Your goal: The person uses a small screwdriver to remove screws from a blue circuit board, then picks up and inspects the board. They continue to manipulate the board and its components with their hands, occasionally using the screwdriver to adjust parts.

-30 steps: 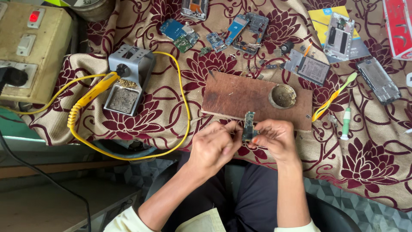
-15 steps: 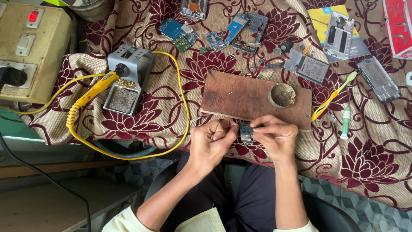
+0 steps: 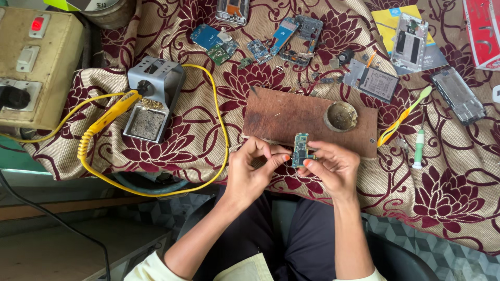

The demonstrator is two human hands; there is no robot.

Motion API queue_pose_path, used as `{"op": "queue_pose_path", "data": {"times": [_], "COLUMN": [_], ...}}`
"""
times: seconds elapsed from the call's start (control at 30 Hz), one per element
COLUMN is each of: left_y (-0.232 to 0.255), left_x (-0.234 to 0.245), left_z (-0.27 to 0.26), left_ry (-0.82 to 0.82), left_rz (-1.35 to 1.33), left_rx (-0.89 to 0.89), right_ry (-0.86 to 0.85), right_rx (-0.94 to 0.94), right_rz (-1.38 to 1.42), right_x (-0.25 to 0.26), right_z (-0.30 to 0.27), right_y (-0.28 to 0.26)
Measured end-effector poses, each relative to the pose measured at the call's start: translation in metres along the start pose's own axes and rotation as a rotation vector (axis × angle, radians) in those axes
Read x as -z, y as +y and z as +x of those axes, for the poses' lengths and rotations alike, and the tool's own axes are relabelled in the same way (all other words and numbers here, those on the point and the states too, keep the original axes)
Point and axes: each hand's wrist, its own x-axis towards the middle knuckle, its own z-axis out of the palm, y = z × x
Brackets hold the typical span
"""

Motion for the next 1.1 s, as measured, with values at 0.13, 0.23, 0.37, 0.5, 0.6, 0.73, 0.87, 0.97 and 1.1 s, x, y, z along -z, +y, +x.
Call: {"op": "queue_pose_path", "data": {"times": [0.13,0.23,0.37,0.5,0.6,0.73,0.87,0.97,1.1], "left_y": [-0.007,-0.01,-0.009,-0.006,0.0,0.008,0.013,0.012,-0.002], "left_x": [-0.001,-0.004,-0.006,-0.006,-0.003,-0.002,-0.002,-0.003,0.0], "left_z": [0.002,0.003,0.003,0.003,0.004,0.003,-0.002,-0.004,-0.003], "left_ry": [0.01,0.032,0.092,0.152,0.173,0.178,0.118,0.08,-0.009], "left_rz": [-0.087,-0.164,-0.205,-0.173,-0.083,0.025,0.093,0.18,0.069], "left_rx": [0.088,0.172,0.181,0.197,0.251,0.215,0.061,-0.072,0.02], "right_ry": [-0.035,-0.008,0.049,0.027,0.044,0.042,-0.009,-0.048,-0.079], "right_rx": [0.06,0.095,0.077,0.093,0.127,0.117,0.005,-0.11,-0.142], "right_rz": [-0.023,-0.117,-0.151,-0.225,-0.457,-0.413,-0.174,-0.055,0.059], "right_x": [-0.002,-0.007,-0.016,-0.019,-0.019,-0.021,-0.014,-0.005,-0.001], "right_z": [0.0,0.001,0.001,0.0,-0.002,-0.004,0.002,0.008,0.009], "right_y": [0.001,0.0,-0.003,-0.004,0.0,0.003,0.0,-0.006,-0.011]}}
